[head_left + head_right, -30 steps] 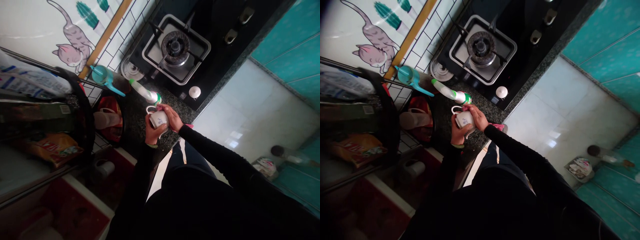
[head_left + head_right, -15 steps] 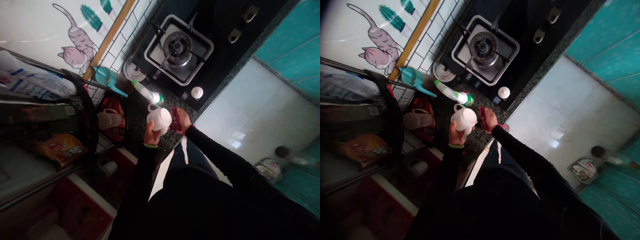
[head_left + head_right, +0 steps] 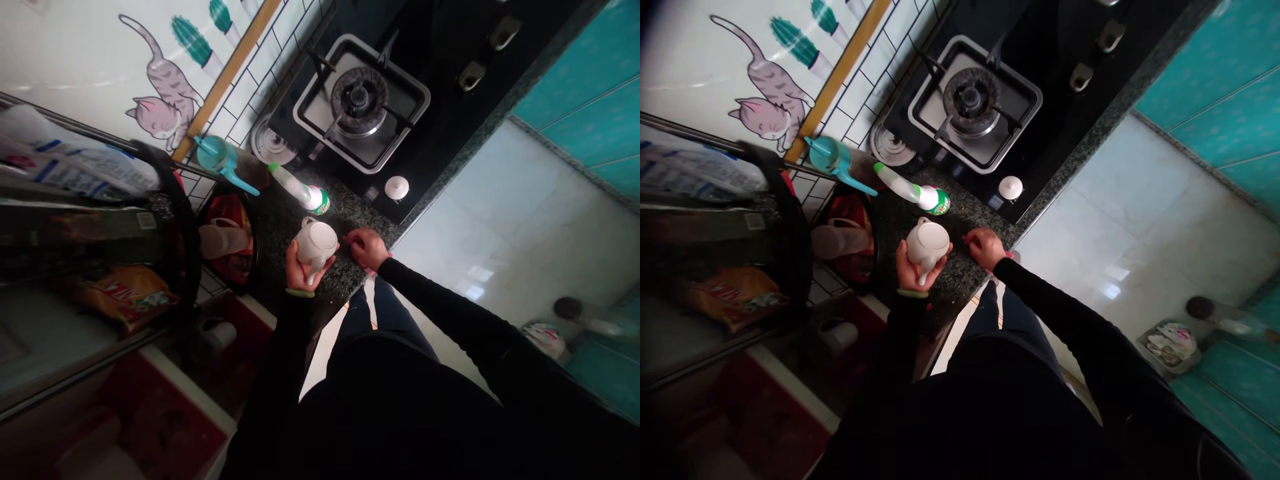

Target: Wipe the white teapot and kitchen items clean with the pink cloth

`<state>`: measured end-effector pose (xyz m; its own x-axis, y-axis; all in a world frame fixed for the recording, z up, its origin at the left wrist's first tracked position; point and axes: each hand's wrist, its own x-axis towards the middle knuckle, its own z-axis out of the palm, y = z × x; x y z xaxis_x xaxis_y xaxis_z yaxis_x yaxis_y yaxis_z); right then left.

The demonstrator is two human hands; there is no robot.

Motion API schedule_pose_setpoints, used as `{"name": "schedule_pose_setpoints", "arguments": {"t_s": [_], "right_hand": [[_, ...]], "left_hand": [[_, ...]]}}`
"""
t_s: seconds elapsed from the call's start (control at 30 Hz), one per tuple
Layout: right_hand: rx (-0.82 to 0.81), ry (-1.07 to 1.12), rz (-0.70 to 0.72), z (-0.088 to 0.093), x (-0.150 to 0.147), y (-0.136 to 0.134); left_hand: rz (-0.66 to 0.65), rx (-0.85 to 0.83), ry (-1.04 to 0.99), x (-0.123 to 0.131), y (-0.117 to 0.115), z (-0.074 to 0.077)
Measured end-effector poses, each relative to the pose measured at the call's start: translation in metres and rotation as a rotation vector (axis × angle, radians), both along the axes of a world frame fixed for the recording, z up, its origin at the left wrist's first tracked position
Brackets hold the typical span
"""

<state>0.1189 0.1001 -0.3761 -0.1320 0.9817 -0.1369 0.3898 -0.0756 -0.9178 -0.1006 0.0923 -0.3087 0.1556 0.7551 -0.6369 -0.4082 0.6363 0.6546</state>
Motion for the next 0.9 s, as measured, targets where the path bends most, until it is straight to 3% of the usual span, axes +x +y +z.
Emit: {"name": "schedule_pose_setpoints", "arguments": {"t_s": [0.07,0.2,0.37,0.47,0.63,0.77,0.9], "right_hand": [[-0.067,0.162,-0.226,0.024,-0.007,0.02],[-0.046,0.223,-0.239,0.074,-0.03,0.045],[0.144,0.191,-0.24,0.106,-0.049,0.014],[0.182,0.214,-0.147,0.111,-0.046,-0.002],[0.212,0.179,-0.161,0.099,-0.039,0.016],[0.123,0.132,-0.201,0.089,-0.036,0.015],[0.109,0.169,-0.127,0.099,-0.036,0.006]], "left_hand": [[-0.004,-0.024,0.011,0.001,-0.001,-0.002],[0.043,-0.078,0.049,0.019,0.0,0.001],[0.186,-0.081,-0.041,0.037,0.004,0.02],[0.225,-0.102,-0.139,0.034,0.006,0.027],[0.219,-0.241,-0.058,0.032,0.003,0.025],[0.251,-0.176,-0.036,0.036,0.0,0.023],[0.194,-0.091,-0.097,0.033,0.001,0.021]]}}
